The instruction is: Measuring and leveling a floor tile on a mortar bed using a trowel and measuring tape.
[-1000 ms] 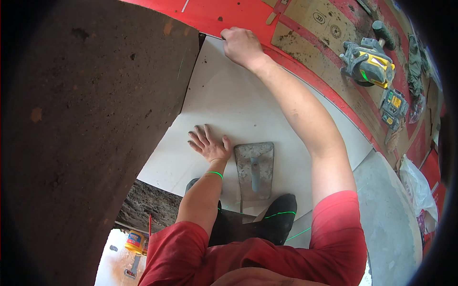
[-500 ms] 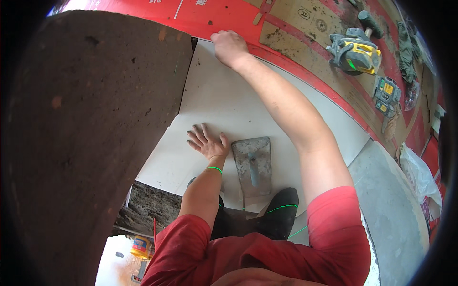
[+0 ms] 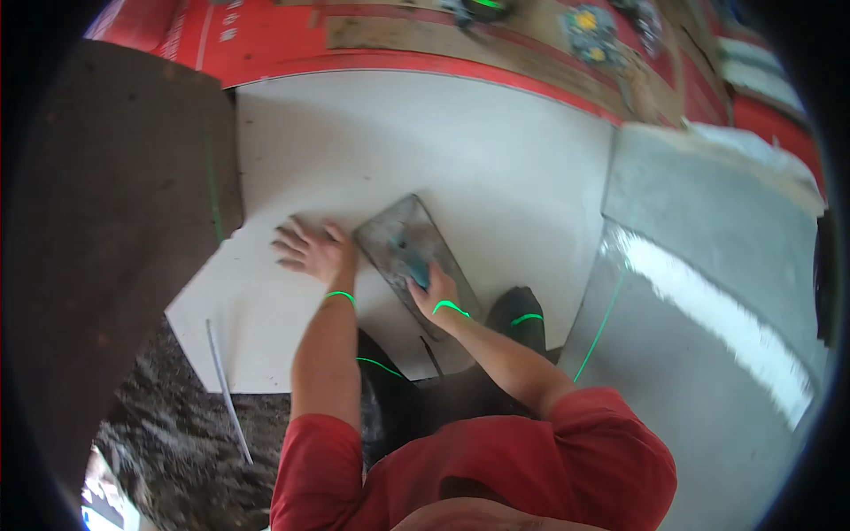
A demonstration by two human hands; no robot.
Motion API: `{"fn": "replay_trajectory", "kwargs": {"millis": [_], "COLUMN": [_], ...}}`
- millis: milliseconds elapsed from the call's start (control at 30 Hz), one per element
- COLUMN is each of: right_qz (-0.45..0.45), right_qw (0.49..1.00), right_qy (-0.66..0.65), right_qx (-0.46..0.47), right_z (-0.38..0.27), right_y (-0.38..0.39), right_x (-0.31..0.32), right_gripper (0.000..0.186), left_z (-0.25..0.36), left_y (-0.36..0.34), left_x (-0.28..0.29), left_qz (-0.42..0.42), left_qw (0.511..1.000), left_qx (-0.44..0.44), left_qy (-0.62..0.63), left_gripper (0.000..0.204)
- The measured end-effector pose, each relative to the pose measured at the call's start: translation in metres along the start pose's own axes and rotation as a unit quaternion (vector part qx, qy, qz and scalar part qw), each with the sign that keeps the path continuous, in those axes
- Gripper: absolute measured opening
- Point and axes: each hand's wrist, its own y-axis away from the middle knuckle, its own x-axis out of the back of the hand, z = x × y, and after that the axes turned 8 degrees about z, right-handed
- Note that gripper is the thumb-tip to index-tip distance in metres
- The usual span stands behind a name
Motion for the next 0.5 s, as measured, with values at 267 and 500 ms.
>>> {"fn": "replay_trajectory", "kwargs": {"millis": [267, 500], "right_qz": [0.036, 0.109], "right_qw": [0.990, 0.992], "right_qy": [-0.064, -0.060], "right_qx": [0.123, -0.010], "right_z": [0.033, 0.176], "right_y": [-0.005, 0.081], "right_x": [0.014, 0.092], "right_gripper": [0.033, 0.039], "left_z": [-0.004, -0.026], "left_y": [0.013, 0.071], "left_x": [-0.021, 0.014], "left_qz": [0.072, 0.061], "left_qw": [0.997, 0.964], "left_qx": [-0.032, -0.260], "left_qy": [-0.010, -0.011], "left_gripper": [0.083, 0.082]}}
